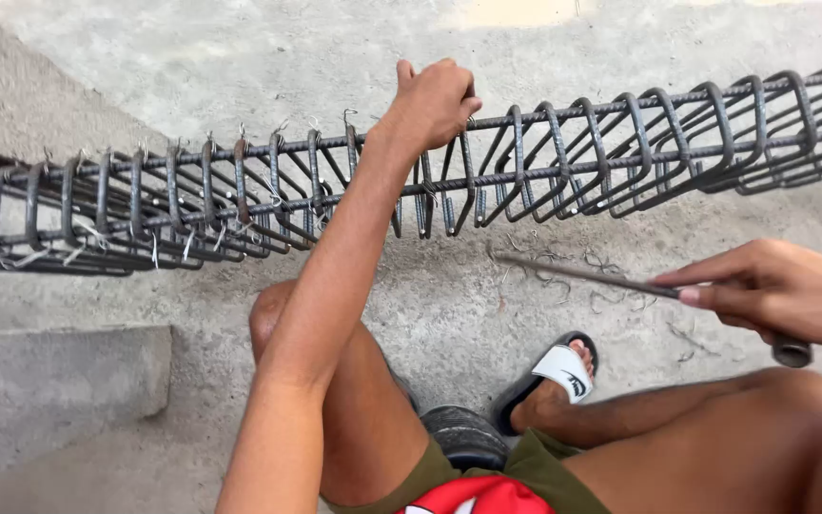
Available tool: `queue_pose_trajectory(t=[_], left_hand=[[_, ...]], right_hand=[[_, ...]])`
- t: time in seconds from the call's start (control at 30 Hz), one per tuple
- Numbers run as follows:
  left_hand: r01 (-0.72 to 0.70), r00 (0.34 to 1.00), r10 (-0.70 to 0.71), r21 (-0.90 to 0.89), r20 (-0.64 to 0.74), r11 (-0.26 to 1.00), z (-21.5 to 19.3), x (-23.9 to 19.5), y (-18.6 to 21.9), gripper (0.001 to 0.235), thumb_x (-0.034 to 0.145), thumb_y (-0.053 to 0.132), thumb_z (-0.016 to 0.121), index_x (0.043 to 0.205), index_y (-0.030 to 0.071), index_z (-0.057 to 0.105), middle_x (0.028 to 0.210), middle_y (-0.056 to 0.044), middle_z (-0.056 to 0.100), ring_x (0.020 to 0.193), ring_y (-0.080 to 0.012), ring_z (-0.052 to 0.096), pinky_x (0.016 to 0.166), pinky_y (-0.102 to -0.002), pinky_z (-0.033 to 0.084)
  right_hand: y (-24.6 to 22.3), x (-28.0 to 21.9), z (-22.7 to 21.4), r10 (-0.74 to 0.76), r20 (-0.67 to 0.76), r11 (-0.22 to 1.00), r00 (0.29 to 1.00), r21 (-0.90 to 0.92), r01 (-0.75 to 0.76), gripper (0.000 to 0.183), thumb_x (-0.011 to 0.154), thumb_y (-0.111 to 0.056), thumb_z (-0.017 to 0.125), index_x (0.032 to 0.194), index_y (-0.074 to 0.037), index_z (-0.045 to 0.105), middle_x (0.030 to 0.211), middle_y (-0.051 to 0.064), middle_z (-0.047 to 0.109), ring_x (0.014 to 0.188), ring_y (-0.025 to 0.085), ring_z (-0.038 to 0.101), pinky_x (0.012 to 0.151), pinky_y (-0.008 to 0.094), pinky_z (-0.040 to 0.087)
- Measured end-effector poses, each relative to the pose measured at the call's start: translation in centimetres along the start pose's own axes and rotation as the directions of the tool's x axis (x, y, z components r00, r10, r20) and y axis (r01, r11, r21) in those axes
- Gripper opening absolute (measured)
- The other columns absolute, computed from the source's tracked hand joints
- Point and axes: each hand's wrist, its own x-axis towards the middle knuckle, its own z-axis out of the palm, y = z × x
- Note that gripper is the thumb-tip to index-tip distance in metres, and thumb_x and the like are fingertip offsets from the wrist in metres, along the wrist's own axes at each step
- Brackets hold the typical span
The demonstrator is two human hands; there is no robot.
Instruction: Tying steel rebar intersections with wire using a manual hook tool
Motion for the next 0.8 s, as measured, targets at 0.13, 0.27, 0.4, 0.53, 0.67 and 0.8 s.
queue_pose_trajectory(t=[0.13,0.27,0.4,0.53,0.67,0.8], left_hand=[[0.043,0.996,-0.034,0.099,-0.085,0.994,0.4,0.2,-1.1,0.023,0.099,0.038,0.067,0.107,0.017,0.067,0.098,-0.002,0.064,0.083,-0.0187,0.063,0.104,-0.058,0.029],[0.075,0.98,-0.037,0.19,-0.194,0.979,0.8,-1.1,-1.0,0.025,0.099,0.035,0.067,0.108,0.012,0.067,0.107,-0.008,0.062,0.097,-0.0239,0.061,0.101,-0.06,0.03],[0.114,0.966,-0.029,0.324,-0.256,0.939,-0.6,-3.6,0.1,0.022,0.094,0.026,0.069,0.103,0.008,0.072,0.107,-0.013,0.061,0.099,-0.0306,0.058,0.095,-0.059,0.031],[0.144,0.94,0.025,0.462,-0.34,0.875,-1.8,-4.5,0.9,0.017,0.084,0.022,0.072,0.097,0.01,0.075,0.106,-0.014,0.064,0.097,-0.0319,0.06,0.095,-0.062,0.031],[0.22,0.975,-0.192,0.354,-0.115,0.909,-3.0,-5.1,2.9,0.011,0.095,0.021,0.068,0.087,0.014,0.072,0.086,-0.005,0.069,0.089,-0.0232,0.063,0.109,-0.065,0.026],[0.159,0.986,-0.125,0.366,-0.115,0.917,-1.2,-5.0,2.1,0.012,0.09,0.007,0.06,0.088,0.01,0.072,0.087,-0.01,0.07,0.084,-0.0259,0.063,0.104,-0.059,0.031]], right_hand=[[4.6,3.9,-0.5,-0.414,-0.126,0.76,0.901,0.497,0.419,0.039,0.093,0.0,0.06,0.127,0.004,0.078,0.048,0.015,0.045,0.042,0.023,0.04,0.034,0.035,0.034],[0.6,3.2,0.1,-0.316,-0.427,0.745,0.847,0.441,0.5,0.033,0.104,-0.008,0.055,0.135,-0.005,0.066,0.059,0.009,0.048,0.044,0.016,0.041,0.035,0.029,0.028],[-4.4,1.7,0.1,-0.257,-0.429,0.933,0.866,0.121,0.338,0.033,0.102,-0.007,0.062,0.133,-0.006,0.073,0.061,0.018,0.053,0.048,0.027,0.05,0.04,0.043,0.047],[-5.5,3.0,1.2,-0.337,-0.406,0.936,0.849,-0.044,0.35,0.034,0.102,-0.014,0.062,0.134,-0.01,0.072,0.059,0.012,0.055,0.046,0.021,0.045,0.039,0.037,0.034],[-6.9,2.9,1.5,-0.361,-0.412,0.925,0.837,-0.042,0.379,0.03,0.1,-0.014,0.063,0.127,-0.007,0.074,0.055,0.01,0.055,0.041,0.017,0.038,0.036,0.032,0.028],[-7.8,2.6,1.8,-0.339,-0.414,0.933,0.845,-0.033,0.358,0.03,0.101,-0.019,0.062,0.127,-0.008,0.074,0.054,0.01,0.056,0.042,0.017,0.04,0.037,0.032,0.027]])
